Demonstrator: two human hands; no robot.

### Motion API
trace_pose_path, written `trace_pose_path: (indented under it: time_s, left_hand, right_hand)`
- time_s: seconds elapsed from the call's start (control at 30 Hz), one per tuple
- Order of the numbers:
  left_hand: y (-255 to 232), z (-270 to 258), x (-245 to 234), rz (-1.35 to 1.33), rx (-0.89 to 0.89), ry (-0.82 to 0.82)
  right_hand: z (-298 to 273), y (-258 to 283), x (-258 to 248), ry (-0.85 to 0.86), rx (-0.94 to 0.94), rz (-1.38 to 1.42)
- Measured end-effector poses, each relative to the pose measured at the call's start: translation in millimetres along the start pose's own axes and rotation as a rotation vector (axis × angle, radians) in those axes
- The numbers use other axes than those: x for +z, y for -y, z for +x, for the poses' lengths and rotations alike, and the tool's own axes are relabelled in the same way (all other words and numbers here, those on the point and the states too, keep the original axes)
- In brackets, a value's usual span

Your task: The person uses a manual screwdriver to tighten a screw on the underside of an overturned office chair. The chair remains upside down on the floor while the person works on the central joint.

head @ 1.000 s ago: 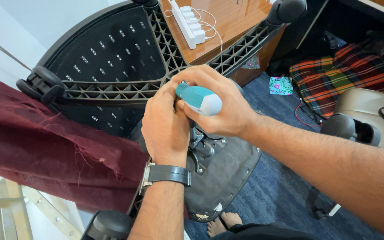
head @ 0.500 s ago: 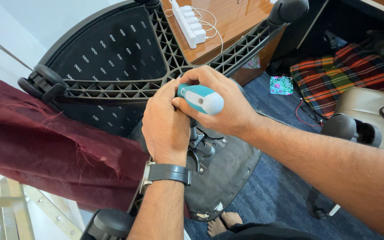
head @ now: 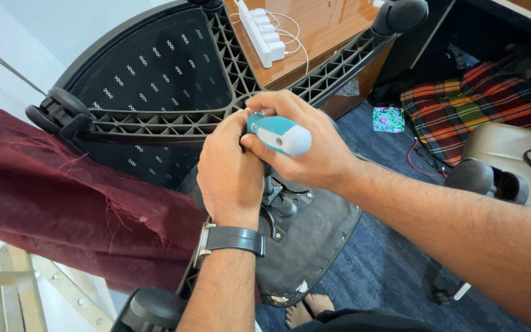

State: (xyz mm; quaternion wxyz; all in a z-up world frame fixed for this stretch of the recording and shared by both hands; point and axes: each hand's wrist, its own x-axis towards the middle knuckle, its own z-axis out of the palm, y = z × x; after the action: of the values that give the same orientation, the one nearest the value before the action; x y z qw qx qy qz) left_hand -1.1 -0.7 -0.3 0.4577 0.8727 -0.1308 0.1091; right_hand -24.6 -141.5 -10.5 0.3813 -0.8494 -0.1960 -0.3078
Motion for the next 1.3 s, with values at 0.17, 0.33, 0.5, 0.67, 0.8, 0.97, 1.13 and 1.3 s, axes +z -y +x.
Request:
trace_pose_path:
  time_s: [0.17, 0.33, 0.5, 0.67, 0.8, 0.97, 1.13, 1.3]
  left_hand:
    - [4.4, 0.0, 1.9, -0.022, 0.195, -0.105]
    - [7.4, -1.1, 3.4, -0.019, 0.129, -0.039]
    - [9.9, 2.1, 3.8, 0.008, 0.204, -0.153]
    - [4.6, -0.4, 0.4, -0.071, 0.060, -0.051]
    - [0.7, -0.3, -0.6, -0.075, -0.042, -0.014]
    - [7.6, 0.9, 1.6, -0.068, 0.068, -0.096]
    - [9.4, 4.6, 2.4, -0.026, 0.140, -0.130]
    - [13.1, 5.1, 6.9, 0.077, 0.173, -0.132]
  right_hand:
    - [0.5, -1.0, -1.0, 0.002, 0.016, 0.038]
    - [-1.1, -1.4, -5.5, 0.013, -0.050, 0.052]
    - [1.1, -0.3, 0.7, 0.009, 0.125, 0.049]
    - [2.4, 4.6, -4.4, 0.018, -0.008, 0.081]
    - [2.5, 7.5, -6.1, 0.000, -0.118, 0.055]
    - [2.1, 3.2, 0.2, -0.019, 0.076, 0.049]
    - [-0.1, 0.3, -1.0, -0.100, -0.023, 0.049]
    - [11.7, -13.0, -16.5, -0.293, 0.104, 0.292]
